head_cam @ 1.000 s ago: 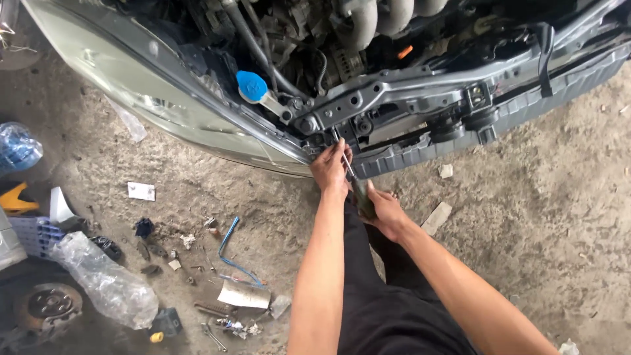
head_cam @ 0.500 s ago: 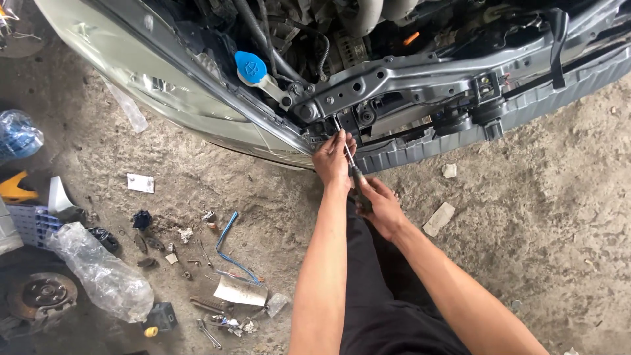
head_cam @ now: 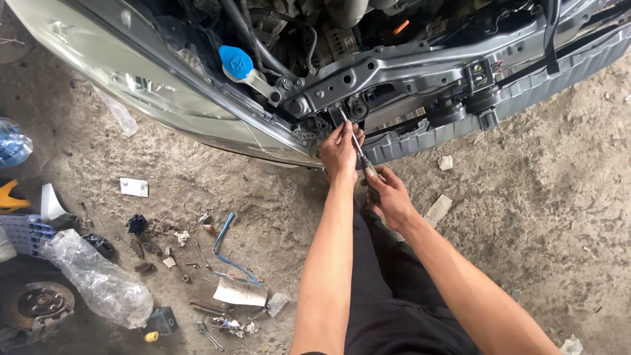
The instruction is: The person uses a screwdriver to remove bolts from the front bumper area of a car with the hood open. They then use a brush to clean the front wheel rim.
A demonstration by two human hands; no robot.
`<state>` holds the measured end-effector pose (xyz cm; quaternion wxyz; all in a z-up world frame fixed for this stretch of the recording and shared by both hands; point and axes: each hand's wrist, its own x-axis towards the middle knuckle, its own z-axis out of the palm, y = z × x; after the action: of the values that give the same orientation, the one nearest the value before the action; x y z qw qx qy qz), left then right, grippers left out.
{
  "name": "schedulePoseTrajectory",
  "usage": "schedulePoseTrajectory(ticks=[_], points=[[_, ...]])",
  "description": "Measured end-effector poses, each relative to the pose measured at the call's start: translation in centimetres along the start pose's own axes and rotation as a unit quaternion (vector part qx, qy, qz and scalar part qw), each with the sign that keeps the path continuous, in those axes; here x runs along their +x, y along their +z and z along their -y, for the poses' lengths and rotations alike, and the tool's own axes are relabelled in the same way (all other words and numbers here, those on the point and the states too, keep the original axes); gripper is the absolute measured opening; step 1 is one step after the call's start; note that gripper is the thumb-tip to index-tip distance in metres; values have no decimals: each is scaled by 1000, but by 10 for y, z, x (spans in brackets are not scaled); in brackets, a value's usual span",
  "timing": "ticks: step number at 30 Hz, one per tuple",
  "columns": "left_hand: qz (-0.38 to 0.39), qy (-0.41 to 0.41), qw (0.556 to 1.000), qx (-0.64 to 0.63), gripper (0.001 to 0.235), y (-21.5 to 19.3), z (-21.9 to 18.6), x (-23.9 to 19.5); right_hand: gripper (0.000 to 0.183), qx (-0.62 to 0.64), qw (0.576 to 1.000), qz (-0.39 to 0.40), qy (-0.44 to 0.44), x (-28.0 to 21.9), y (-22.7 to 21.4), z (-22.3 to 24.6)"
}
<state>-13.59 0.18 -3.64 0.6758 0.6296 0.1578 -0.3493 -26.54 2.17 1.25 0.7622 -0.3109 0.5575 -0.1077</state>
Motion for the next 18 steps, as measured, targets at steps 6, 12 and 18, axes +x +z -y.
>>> schedulePoseTrajectory(ticks=[6,12,18], points=[[-10,-5,1000,-27,31,-4,0,7,25,2,1000,-6,7,-11,10,21],[-3,-13,999,-32,29,-8,10,20,24,49,998,-31,20,-5,9,16],[-23,-3,1000,-18,39,-2,1,15,42,62,997,5,41,-10,1,29]])
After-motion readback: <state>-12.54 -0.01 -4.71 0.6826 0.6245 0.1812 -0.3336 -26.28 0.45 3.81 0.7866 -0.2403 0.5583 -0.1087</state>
